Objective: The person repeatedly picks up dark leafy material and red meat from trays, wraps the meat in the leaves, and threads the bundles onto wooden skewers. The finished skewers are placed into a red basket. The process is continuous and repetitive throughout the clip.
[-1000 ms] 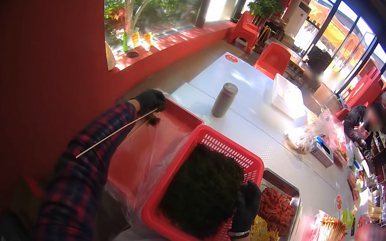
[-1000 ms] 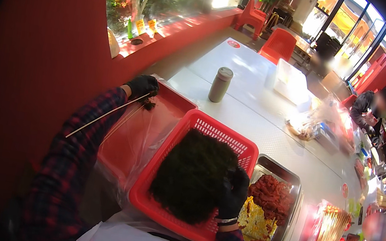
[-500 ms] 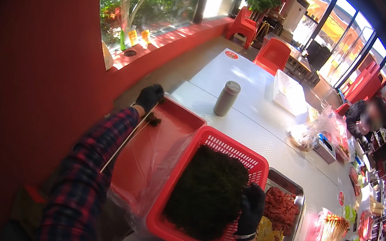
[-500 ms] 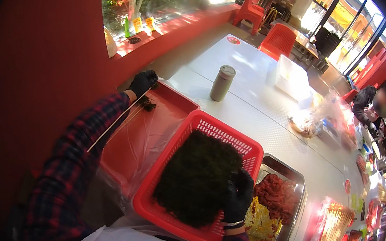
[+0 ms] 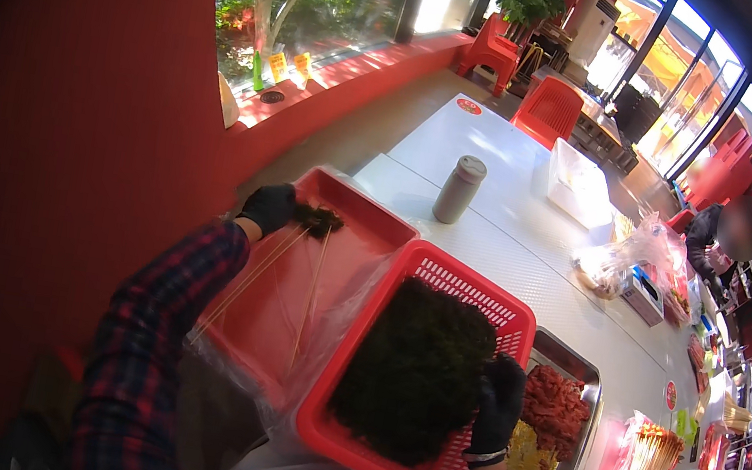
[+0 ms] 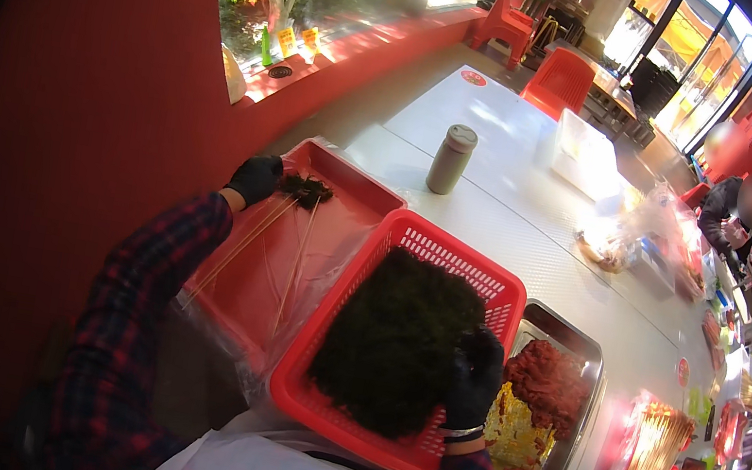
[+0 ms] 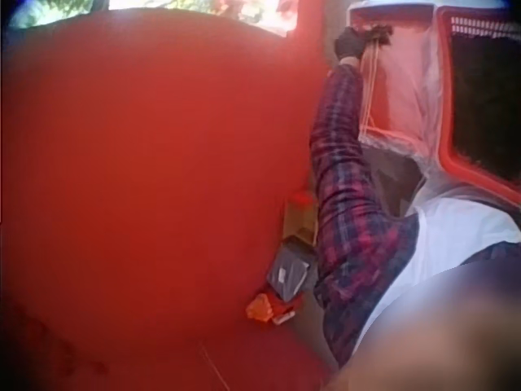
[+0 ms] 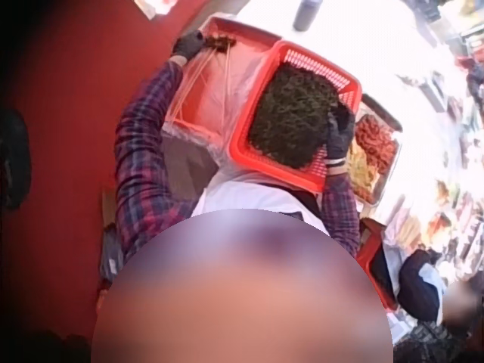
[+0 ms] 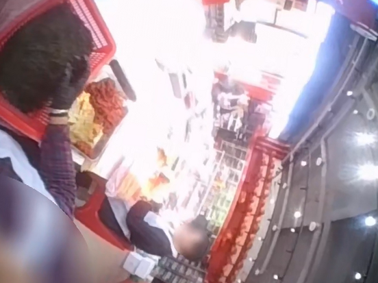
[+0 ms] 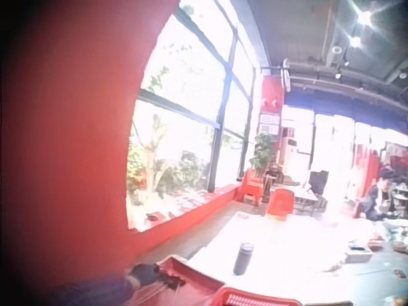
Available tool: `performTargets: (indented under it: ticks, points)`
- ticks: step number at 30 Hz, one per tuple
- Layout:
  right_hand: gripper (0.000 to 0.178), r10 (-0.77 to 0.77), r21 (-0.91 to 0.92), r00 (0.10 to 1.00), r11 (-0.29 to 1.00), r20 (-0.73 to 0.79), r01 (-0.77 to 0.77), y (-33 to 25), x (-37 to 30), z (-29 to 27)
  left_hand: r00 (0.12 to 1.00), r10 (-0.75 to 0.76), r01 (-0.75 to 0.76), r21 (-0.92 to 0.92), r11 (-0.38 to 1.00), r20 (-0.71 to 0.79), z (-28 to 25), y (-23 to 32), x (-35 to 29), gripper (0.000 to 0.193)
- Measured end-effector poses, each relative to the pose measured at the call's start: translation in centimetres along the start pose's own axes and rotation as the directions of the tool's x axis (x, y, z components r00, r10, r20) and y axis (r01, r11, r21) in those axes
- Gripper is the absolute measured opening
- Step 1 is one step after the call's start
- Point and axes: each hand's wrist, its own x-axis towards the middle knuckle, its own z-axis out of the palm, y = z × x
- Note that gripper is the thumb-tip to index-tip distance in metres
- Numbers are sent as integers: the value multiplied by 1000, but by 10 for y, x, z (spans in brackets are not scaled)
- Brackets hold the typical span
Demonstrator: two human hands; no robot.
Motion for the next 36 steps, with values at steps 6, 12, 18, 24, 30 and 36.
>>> performTargets:
  ticks: [6, 12, 18, 24, 30, 36]
  points:
    - [39, -14, 14, 1000, 1000, -10, 14, 11, 1, -5, 987, -2, 7, -28, 1000, 159, -13, 41, -37, 28]
    - [40, -10, 42, 1000, 999, 0, 10, 7, 0, -2, 984, 154, -169, -198, 965, -92, 38, 8, -9, 30]
    - [39, -83, 101, 994, 991, -74, 90, 13, -1, -13, 987, 163, -163, 24, 986, -15, 40, 70, -21, 35]
    - [27, 26, 225, 955, 973, -294, 43, 7, 10, -15, 930, 319, -368, -408, 836, -186, 35, 117, -31, 17]
    - [26, 46, 262, 944, 964, -327, 43, 20, 12, -19, 539, 842, -726, -495, 476, 20, 61, 218, -73, 23]
    - [25, -46, 140, 944, 985, -328, 97, 24, 14, -17, 525, 836, -804, -230, 548, 158, 74, 260, -103, 27]
